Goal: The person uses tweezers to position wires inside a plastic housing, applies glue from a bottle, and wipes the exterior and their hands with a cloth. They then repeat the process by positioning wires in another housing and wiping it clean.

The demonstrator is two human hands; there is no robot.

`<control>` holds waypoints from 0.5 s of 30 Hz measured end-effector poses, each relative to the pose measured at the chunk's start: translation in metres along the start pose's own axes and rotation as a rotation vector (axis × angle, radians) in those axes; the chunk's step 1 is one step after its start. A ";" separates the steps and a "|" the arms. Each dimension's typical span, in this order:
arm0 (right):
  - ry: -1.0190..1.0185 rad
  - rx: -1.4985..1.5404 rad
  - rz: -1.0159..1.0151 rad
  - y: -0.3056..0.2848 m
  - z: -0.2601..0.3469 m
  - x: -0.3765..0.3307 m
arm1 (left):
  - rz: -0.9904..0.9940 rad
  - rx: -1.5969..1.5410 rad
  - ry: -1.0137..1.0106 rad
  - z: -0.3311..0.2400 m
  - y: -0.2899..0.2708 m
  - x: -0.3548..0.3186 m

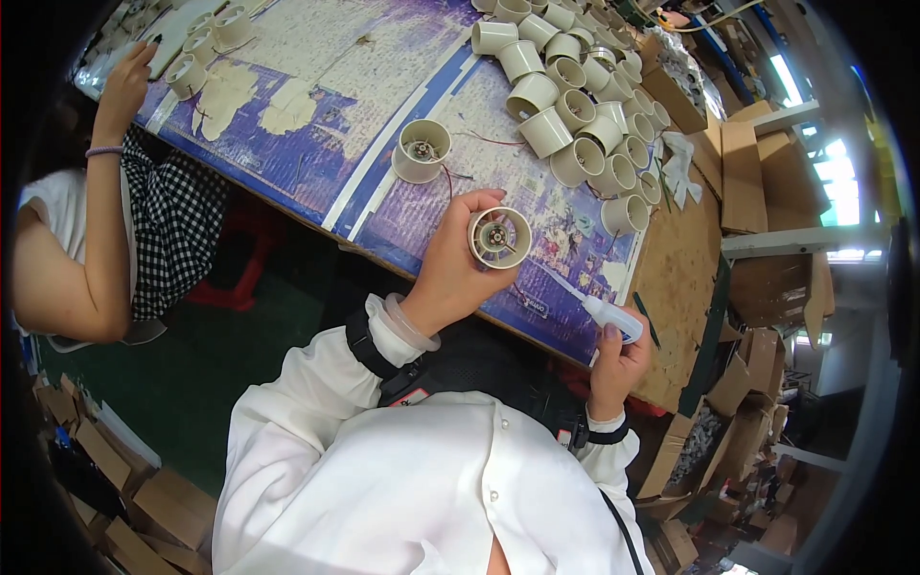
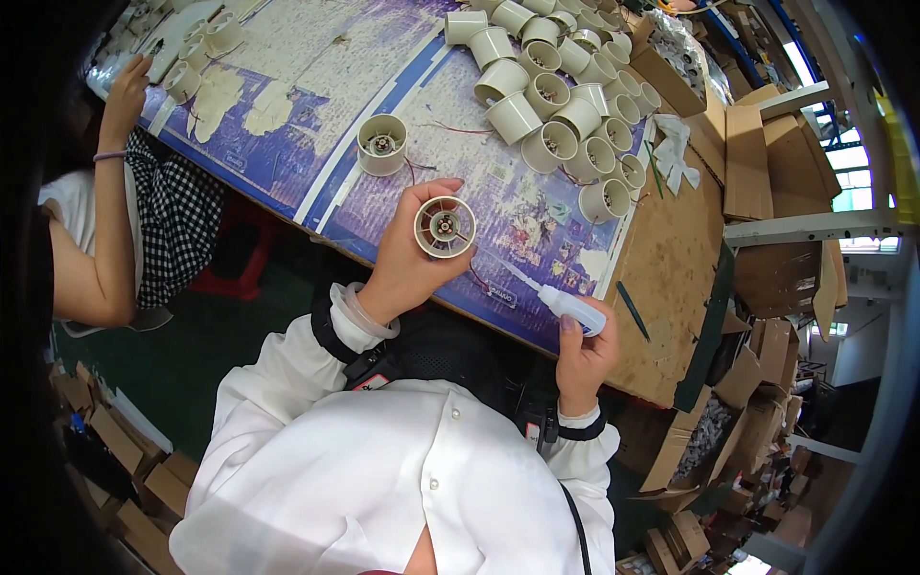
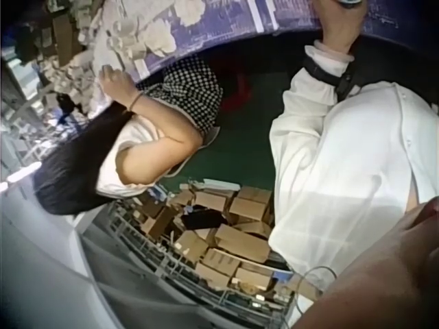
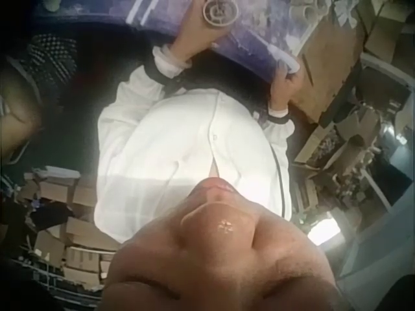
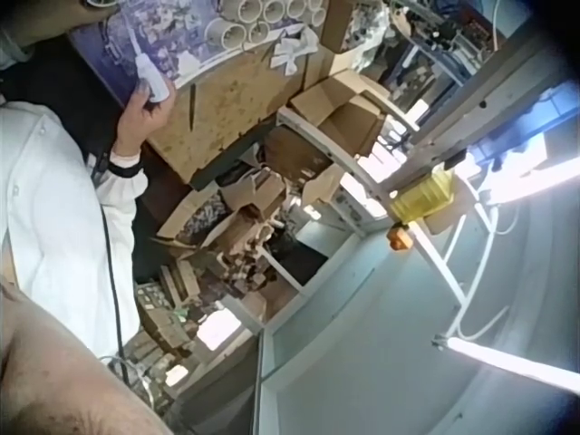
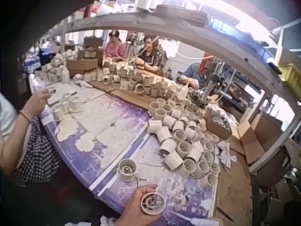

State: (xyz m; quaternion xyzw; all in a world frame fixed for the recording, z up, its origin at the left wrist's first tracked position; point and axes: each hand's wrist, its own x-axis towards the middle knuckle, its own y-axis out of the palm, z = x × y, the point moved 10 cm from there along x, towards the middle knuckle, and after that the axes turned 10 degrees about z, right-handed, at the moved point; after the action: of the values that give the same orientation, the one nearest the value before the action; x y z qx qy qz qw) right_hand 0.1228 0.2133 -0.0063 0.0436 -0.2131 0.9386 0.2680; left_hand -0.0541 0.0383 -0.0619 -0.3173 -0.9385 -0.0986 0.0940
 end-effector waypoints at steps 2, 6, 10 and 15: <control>0.014 0.021 0.007 -0.001 -0.006 -0.001 | 0.002 0.014 0.009 0.002 0.000 0.000; 0.090 0.124 0.001 0.003 -0.015 -0.001 | 0.001 0.025 0.018 0.001 0.001 -0.001; 0.230 0.313 -0.032 0.009 -0.032 -0.001 | 0.001 0.024 0.026 -0.001 0.001 -0.001; 0.381 0.523 0.012 0.022 -0.050 -0.005 | -0.007 0.026 0.040 -0.003 0.002 -0.001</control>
State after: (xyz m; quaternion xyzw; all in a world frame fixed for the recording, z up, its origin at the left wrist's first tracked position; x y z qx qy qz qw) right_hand 0.1171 0.2150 -0.0611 -0.0666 0.0891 0.9544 0.2770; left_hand -0.0516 0.0381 -0.0593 -0.3108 -0.9387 -0.0930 0.1164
